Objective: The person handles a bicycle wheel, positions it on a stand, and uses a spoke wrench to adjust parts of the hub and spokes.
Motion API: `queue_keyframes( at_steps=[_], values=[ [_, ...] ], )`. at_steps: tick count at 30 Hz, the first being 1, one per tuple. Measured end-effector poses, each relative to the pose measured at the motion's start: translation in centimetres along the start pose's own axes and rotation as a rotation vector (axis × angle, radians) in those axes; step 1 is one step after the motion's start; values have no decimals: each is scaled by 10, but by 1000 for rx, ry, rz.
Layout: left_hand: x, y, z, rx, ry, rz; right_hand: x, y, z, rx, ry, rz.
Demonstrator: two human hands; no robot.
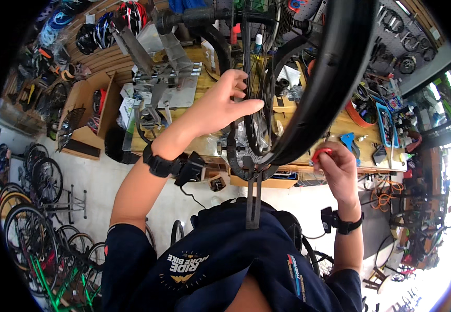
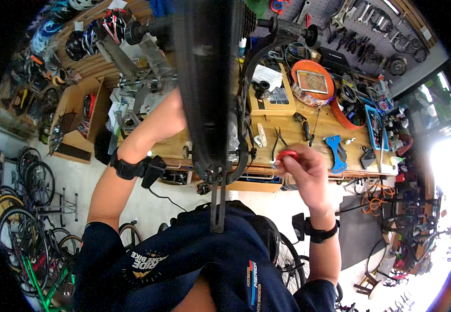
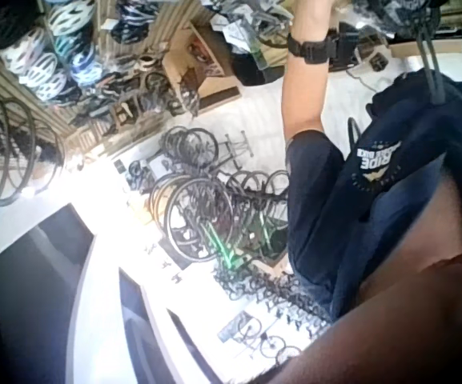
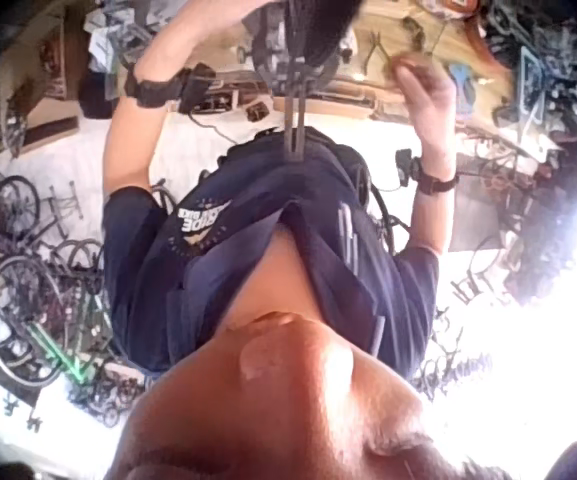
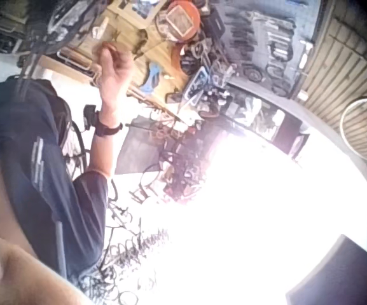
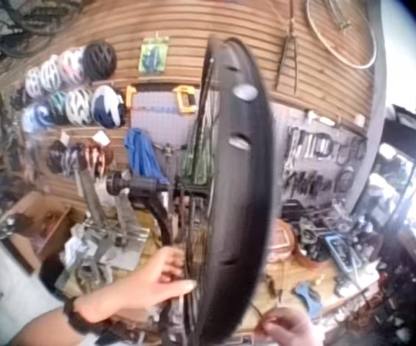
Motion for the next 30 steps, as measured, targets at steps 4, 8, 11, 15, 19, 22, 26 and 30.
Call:
queue_keyframes(
  at_steps=[4, 8, 11, 15, 19, 22, 26, 30],
  values=[
    [-1, 13, -13, 8, 336, 135, 17, -39, -50, 281, 1, 35],
    [5, 25, -22, -71, 402, 326, 12, -63, -81, 416, -121, 22],
    [1, 23, -25, -89, 406, 370, 11, -73, -99, 501, -135, -27],
    [2, 20, -28, -86, 369, 391, 9, -77, -115, 586, -162, -90],
    [9, 17, -31, -83, 402, 361, 5, -82, -117, 554, -50, -19],
    [16, 21, -32, -108, 431, 313, 12, -79, -119, 596, 181, 85],
    [21, 22, -34, -133, 499, 246, 19, -80, -128, 696, 305, 51],
    [22, 25, -33, -138, 551, 214, 27, -75, -132, 470, 414, 168]
  ],
)
Point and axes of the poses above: each hand's wrist, its own y-axis away from the middle knuckle, its own z-axis out of the back of the hand, x = y × z, the point moved 9 cm from there along -y, towards the middle knuckle, and after that the axes turned 11 degrees about -z, right-handed, at the moved point
